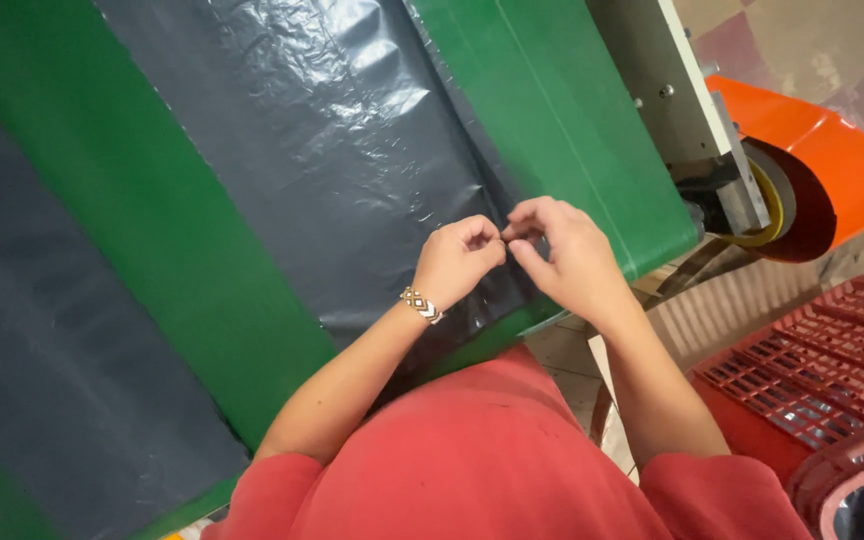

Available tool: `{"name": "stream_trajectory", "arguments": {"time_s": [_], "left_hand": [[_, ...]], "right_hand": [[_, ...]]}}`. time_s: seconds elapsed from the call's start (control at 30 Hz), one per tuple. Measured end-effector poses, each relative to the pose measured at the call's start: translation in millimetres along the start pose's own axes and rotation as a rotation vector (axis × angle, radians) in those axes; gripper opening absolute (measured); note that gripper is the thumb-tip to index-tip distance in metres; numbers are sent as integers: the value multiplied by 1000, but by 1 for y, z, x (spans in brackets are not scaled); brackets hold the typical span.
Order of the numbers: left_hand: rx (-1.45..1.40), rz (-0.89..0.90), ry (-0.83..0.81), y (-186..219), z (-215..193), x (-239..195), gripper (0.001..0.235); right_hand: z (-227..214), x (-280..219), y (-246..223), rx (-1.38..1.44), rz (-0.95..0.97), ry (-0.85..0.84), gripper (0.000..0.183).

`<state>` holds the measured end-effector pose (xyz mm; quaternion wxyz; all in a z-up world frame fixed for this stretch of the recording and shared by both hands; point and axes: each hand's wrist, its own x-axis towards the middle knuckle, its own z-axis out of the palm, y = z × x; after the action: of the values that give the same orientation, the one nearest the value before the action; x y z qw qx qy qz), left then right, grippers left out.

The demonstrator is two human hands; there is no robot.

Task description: Picking up plastic bags from a conveyor belt, folding them into compact squares, and stacking them in a plastic crate.

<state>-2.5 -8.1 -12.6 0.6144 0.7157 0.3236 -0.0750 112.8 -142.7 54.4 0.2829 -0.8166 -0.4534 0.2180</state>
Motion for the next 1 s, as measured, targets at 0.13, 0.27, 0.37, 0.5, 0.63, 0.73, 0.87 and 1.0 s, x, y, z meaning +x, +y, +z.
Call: {"name": "stream_trajectory", "arguments": {"time_s": [0.13,0.27,0.37,0.5,0.63,0.73,0.87,1.0], "left_hand": [[-5,16,22,6,0,-3,7],[14,13,32,10,1,-5,8],[70,102,64,20,-4,-9,11],[362,710,425,23,-15,5,7],[727,794,610,-5,-15,49,23],[804,880,656,-12,-14,63,33],[872,773,661,-14,-12,60,42],[917,722,684,-26,-6,73,46]], "right_hand": [[0,-6,7,-26,61,-69,43],[4,-9,21,-269,93,-141,54],[9,-11,30,-338,81,-88,49],[12,-5,26,-258,71,-4,63],[21,11,21,-205,30,2,79],[26,20,22,-197,46,-35,86],[24,18,35,-427,103,-235,70],[-1,7,32,-268,303,-460,46]]}}
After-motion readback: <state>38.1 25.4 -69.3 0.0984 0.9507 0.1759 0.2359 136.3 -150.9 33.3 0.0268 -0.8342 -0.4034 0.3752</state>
